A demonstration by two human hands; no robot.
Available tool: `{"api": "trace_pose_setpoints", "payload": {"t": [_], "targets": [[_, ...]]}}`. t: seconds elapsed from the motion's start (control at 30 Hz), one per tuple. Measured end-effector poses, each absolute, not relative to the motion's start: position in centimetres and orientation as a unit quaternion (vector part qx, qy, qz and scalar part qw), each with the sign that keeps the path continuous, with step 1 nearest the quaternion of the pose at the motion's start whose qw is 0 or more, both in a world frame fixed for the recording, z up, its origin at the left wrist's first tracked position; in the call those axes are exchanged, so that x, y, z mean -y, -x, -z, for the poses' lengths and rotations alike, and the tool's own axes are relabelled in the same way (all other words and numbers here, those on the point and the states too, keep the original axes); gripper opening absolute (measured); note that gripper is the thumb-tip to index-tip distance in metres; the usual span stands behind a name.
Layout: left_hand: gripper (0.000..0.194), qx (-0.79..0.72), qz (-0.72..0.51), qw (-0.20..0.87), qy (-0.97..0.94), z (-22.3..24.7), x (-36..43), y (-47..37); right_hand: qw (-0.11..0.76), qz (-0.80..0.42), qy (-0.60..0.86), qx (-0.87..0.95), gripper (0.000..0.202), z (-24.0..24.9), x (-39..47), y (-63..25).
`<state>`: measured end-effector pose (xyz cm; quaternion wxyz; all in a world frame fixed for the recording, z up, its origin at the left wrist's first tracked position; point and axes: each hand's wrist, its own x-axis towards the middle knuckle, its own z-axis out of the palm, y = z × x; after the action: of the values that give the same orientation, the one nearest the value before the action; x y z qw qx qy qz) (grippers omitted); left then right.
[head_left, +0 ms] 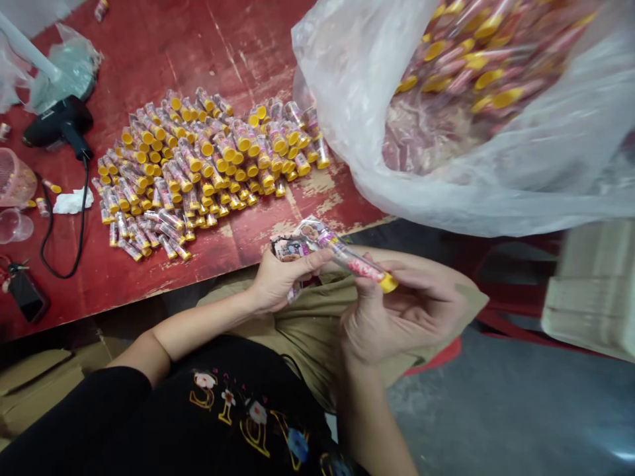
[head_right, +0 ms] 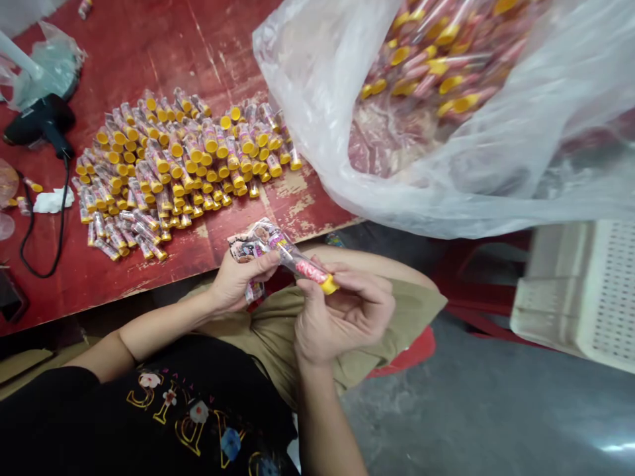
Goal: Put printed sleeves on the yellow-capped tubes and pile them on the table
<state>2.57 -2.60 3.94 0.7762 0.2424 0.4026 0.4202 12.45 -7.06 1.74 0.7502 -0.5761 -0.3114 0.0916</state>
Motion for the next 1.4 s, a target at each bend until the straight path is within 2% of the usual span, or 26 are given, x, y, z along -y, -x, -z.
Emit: {"api": "trace_pose_setpoints", "payload": {"t": [0.1, 0.2, 0.33, 0.4, 0.5, 0.67, 0.9, 1.0, 1.2, 1.3, 1.4], "targets": [[0.058, -0.392, -0.394, 0.796, -0.239, -3.8, 2.6, -2.8, 0.749, -0.07, 0.587, 0.301, 0.042, -1.5, 7.5, -11.7], [0.061, -0.385, -0.397, 0.797, -0.243, -3.9, 2.1, -2.5, 0.734, -0.115, 0.571, 0.349, 0.033, -1.6, 8.2, -12.0], [0.064, -0.393, -0.372, 0.798, -0.265, -4.0, 1.1, -1.4, 0.626, -0.224, 0.542, 0.515, 0.046, -2.4, 9.1, -13.7], [0.064, -0.388, -0.358, 0.799, -0.286, -4.1, 1.0, -1.1, 0.6, -0.188, 0.558, 0.542, 0.043, -2.7, 9.0, -14.3], [0.062, -0.393, -0.359, 0.791, -0.301, -4.1, 1.4, -1.0, 0.616, -0.114, 0.599, 0.499, 0.032, -2.9, 8.4, -14.3], [0.064, -0.4, -0.356, 0.794, -0.288, -4.1, 1.5, -1.0, 0.604, -0.101, 0.598, 0.517, 0.014, -3.8, 7.1, -13.8], [0.062, -0.381, -0.387, 0.795, -0.27, -4.2, 0.3, -0.9, 0.578, -0.015, 0.576, 0.577, 0.03, -3.0, 6.0, -13.8], [0.061, -0.387, -0.407, 0.791, -0.242, -4.0, -0.4, -0.9, 0.593, -0.001, 0.56, 0.579, 0.034, -2.0, 5.0, -13.9], [0.066, -0.42, -0.451, 0.77, -0.165, -2.3, -3.9, -0.3, 0.635, -0.063, 0.579, 0.509, 0.009, 0.4, -2.6, -12.7], [0.05, -0.438, -0.479, 0.753, -0.107, -1.7, -5.2, 0.5, 0.65, -0.084, 0.553, 0.514, 0.012, 1.5, -8.7, -12.0], [0.039, -0.474, -0.474, 0.736, -0.09, -1.4, -5.1, 1.9, 0.607, -0.124, 0.534, 0.575, 0.018, 2.2, -13.6, -15.1]]}}
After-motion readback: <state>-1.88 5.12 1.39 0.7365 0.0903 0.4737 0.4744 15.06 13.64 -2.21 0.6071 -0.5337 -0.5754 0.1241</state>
